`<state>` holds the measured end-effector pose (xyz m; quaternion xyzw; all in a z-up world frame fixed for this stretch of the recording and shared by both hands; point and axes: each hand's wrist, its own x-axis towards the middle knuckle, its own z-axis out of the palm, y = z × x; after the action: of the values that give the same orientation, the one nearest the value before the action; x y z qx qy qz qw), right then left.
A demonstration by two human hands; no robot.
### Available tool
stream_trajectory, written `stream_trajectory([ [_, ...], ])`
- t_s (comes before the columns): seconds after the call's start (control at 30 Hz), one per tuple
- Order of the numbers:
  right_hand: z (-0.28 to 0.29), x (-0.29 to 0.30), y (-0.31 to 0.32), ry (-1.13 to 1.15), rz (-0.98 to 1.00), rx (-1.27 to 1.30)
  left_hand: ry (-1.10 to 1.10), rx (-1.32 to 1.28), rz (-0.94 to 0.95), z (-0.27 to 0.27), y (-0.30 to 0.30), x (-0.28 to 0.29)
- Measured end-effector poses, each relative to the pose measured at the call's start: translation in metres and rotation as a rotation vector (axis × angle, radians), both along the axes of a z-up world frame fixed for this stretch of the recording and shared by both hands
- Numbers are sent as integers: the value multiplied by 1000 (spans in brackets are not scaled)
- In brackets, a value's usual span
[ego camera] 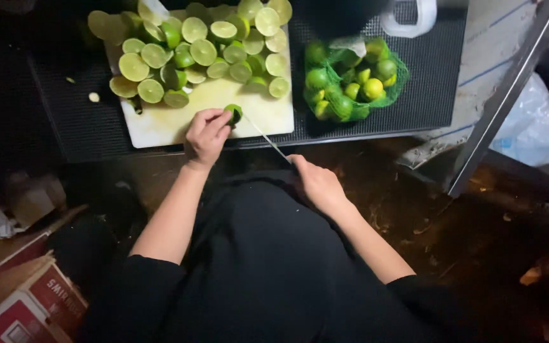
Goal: Cutting whole limes into slices on a cutting board using a knife
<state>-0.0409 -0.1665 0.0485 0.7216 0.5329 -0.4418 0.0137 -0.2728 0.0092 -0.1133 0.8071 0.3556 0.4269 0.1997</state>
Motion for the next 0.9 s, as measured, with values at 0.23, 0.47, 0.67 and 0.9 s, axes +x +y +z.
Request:
stream_trajectory([
  [0.23, 13, -19, 16, -48, 152, -23, -31, 106, 107, 13, 2, 11],
  [0.47, -66, -34, 30, -199, 210, 141, 87, 108, 27, 12, 3, 1],
  [0.67, -69, -31, 14, -213, 227, 71, 27, -109, 101, 5, 3, -5],
  [0.9, -49, -10, 22, -246, 246, 276, 35, -115, 56, -16, 16, 2],
])
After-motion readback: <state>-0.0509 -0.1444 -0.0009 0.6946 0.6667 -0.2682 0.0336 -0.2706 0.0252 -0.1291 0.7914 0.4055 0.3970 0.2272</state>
